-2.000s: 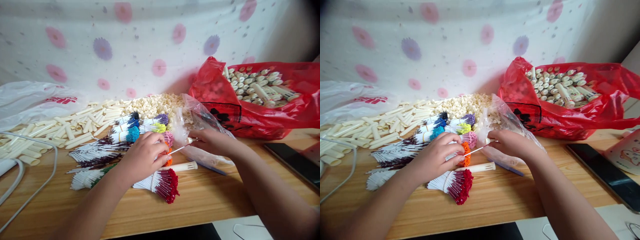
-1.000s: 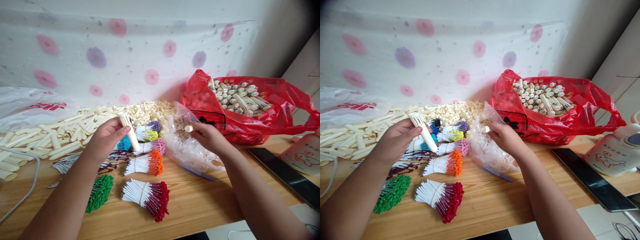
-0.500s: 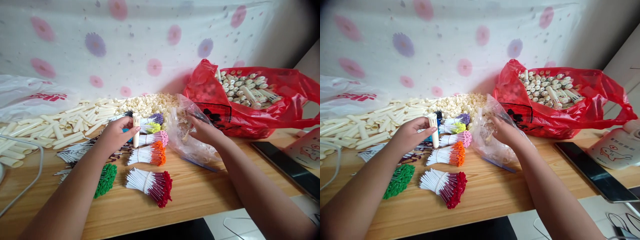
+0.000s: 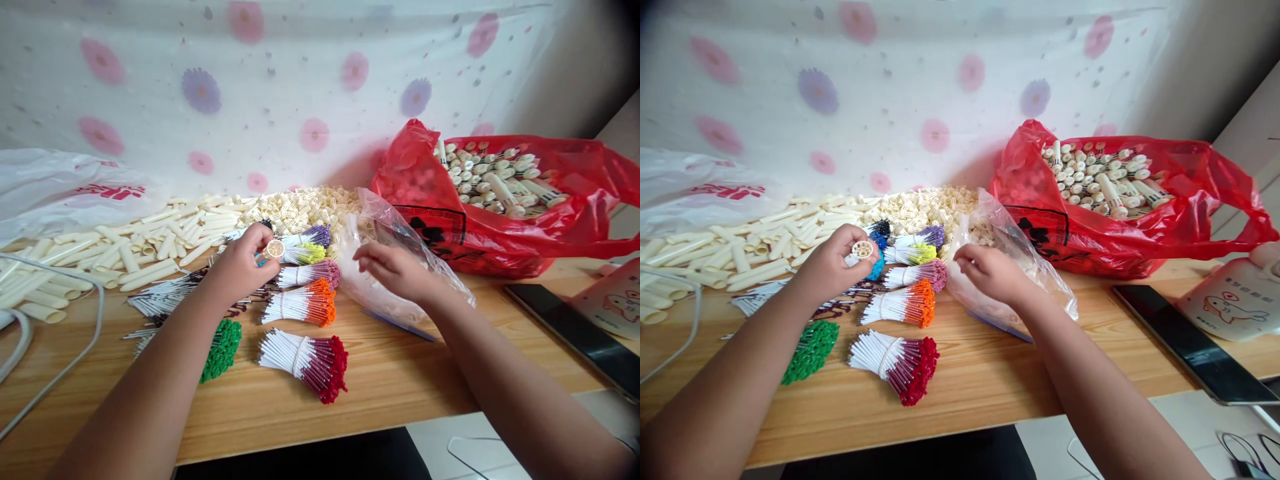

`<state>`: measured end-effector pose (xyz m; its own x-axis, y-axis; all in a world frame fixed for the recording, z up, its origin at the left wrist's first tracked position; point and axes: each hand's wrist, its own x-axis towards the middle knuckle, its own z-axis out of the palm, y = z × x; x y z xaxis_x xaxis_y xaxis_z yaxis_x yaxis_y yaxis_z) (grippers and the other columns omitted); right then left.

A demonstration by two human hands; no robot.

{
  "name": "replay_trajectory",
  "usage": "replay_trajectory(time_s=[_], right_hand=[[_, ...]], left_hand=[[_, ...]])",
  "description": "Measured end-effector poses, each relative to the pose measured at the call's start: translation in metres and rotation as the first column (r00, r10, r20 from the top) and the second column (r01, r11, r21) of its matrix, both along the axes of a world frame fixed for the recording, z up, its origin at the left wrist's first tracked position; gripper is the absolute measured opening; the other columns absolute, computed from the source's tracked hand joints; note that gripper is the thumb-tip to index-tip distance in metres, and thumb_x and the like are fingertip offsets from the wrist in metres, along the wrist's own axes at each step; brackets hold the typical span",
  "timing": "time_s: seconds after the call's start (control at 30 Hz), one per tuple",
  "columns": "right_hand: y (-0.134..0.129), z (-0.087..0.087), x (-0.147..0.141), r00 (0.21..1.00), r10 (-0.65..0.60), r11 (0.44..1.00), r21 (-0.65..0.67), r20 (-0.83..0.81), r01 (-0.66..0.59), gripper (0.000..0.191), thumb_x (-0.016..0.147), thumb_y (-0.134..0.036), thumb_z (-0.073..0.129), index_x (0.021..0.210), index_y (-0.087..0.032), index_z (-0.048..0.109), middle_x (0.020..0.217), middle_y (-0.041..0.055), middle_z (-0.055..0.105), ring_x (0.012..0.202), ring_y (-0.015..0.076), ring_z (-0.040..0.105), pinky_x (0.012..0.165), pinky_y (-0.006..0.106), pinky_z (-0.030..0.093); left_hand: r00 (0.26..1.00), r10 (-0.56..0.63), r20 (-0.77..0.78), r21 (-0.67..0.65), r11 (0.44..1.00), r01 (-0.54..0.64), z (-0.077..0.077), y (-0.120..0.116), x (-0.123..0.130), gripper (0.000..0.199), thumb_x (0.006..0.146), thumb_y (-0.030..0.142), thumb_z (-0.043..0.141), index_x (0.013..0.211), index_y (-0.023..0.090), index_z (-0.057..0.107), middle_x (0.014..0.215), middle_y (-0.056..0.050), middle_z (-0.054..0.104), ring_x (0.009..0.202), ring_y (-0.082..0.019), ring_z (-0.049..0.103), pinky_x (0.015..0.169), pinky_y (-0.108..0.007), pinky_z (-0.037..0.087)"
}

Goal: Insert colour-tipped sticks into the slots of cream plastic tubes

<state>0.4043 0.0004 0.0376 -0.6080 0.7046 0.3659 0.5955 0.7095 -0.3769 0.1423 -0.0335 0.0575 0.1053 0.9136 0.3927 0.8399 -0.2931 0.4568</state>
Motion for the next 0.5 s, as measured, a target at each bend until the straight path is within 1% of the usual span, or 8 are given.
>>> replay_trajectory(time_s=[0.07, 0.1, 0.17, 0.23, 0.27, 0.33, 0.4, 0.5], right_hand=[[-0.008, -0.002, -0.009, 0.988, 0.128, 0.992, -0.016, 0.084, -0.127, 0.017, 0.081, -0.020, 0.042, 0.087, -0.016, 0.057, 0.082, 0.0056, 0.062, 0.073, 0.0141, 0.055, 0.066, 0.025, 0.039], [-0.012, -0.002, -0.014, 0.976, 0.184, 0.983, -0.028, 0.120, -0.182, 0.015, 0.080, -0.020, 0.045, 0.086, -0.016, 0.058, 0.081, 0.0049, 0.062, 0.072, 0.0139, 0.055, 0.065, 0.024, 0.039], [-0.018, -0.004, -0.020, 0.954, 0.255, 0.967, -0.040, 0.158, -0.251, 0.013, 0.079, -0.022, 0.049, 0.086, -0.017, 0.059, 0.080, 0.0042, 0.062, 0.072, 0.0139, 0.054, 0.064, 0.024, 0.039], [-0.020, -0.005, -0.023, 0.952, 0.265, 0.964, -0.034, 0.156, -0.263, 0.016, 0.080, -0.027, 0.050, 0.090, -0.016, 0.057, 0.080, 0.0044, 0.061, 0.072, 0.0137, 0.053, 0.064, 0.023, 0.039], [-0.020, -0.005, -0.024, 0.956, 0.255, 0.967, -0.026, 0.147, -0.254, 0.018, 0.081, -0.029, 0.050, 0.090, -0.015, 0.056, 0.080, 0.0046, 0.060, 0.071, 0.0133, 0.053, 0.063, 0.023, 0.039], [-0.021, -0.007, -0.026, 0.964, 0.230, 0.973, -0.012, 0.135, -0.230, 0.019, 0.082, -0.031, 0.049, 0.089, -0.014, 0.056, 0.077, 0.0043, 0.059, 0.068, 0.0129, 0.052, 0.061, 0.023, 0.039], [-0.021, -0.009, -0.029, 0.969, 0.208, 0.978, 0.001, 0.136, -0.210, 0.019, 0.082, -0.030, 0.049, 0.086, -0.014, 0.056, 0.074, 0.0047, 0.059, 0.065, 0.0132, 0.051, 0.059, 0.023, 0.038], [-0.023, -0.014, -0.036, 0.971, 0.195, 0.980, 0.018, 0.137, -0.199, 0.017, 0.082, -0.025, 0.047, 0.092, -0.015, 0.057, 0.082, 0.0067, 0.060, 0.070, 0.0147, 0.053, 0.061, 0.024, 0.039]], left_hand=[[0.995, -0.010, -0.095, -0.015, 1.000, 0.009, 0.001, -0.002, 0.001, 0.018, 0.068, 0.023, 0.045, 0.085, 0.020, 0.041, 0.071, 0.003, 0.048, 0.060, -0.010, 0.044, 0.056, -0.022, 0.034], [0.991, -0.027, -0.133, -0.063, 0.998, 0.019, 0.002, -0.003, 0.002, 0.018, 0.068, 0.023, 0.045, 0.085, 0.020, 0.041, 0.067, 0.004, 0.047, 0.057, -0.010, 0.043, 0.054, -0.021, 0.033], [0.980, -0.074, -0.185, -0.225, 0.974, 0.031, 0.003, -0.005, 0.005, 0.018, 0.069, 0.029, 0.046, 0.085, 0.021, 0.044, 0.063, 0.004, 0.048, 0.054, -0.010, 0.044, 0.051, -0.021, 0.031], [0.965, -0.117, -0.234, -0.361, 0.932, 0.025, 0.004, -0.006, 0.008, 0.020, 0.070, 0.037, 0.047, 0.082, 0.022, 0.049, 0.062, 0.004, 0.051, 0.055, -0.011, 0.047, 0.049, -0.021, 0.029], [0.957, -0.137, -0.256, -0.405, 0.914, 0.022, 0.004, -0.006, 0.010, 0.022, 0.069, 0.040, 0.049, 0.081, 0.022, 0.051, 0.062, 0.003, 0.053, 0.056, -0.012, 0.048, 0.049, -0.021, 0.029], [0.942, -0.180, -0.282, -0.467, 0.884, 0.029, 0.002, -0.003, 0.011, 0.026, 0.066, 0.042, 0.053, 0.081, 0.021, 0.053, 0.066, 0.002, 0.056, 0.059, -0.013, 0.050, 0.051, -0.021, 0.031], [0.932, -0.230, -0.279, -0.524, 0.850, 0.053, -0.002, 0.000, 0.010, 0.030, 0.063, 0.042, 0.057, 0.085, 0.022, 0.054, 0.073, 0.002, 0.059, 0.064, -0.014, 0.052, 0.053, -0.021, 0.033], [0.927, -0.272, -0.258, -0.568, 0.819, 0.082, -0.007, 0.004, 0.007, 0.035, 0.063, 0.042, 0.058, 0.092, 0.024, 0.054, 0.083, 0.001, 0.061, 0.070, -0.015, 0.054, 0.058, -0.022, 0.036]])
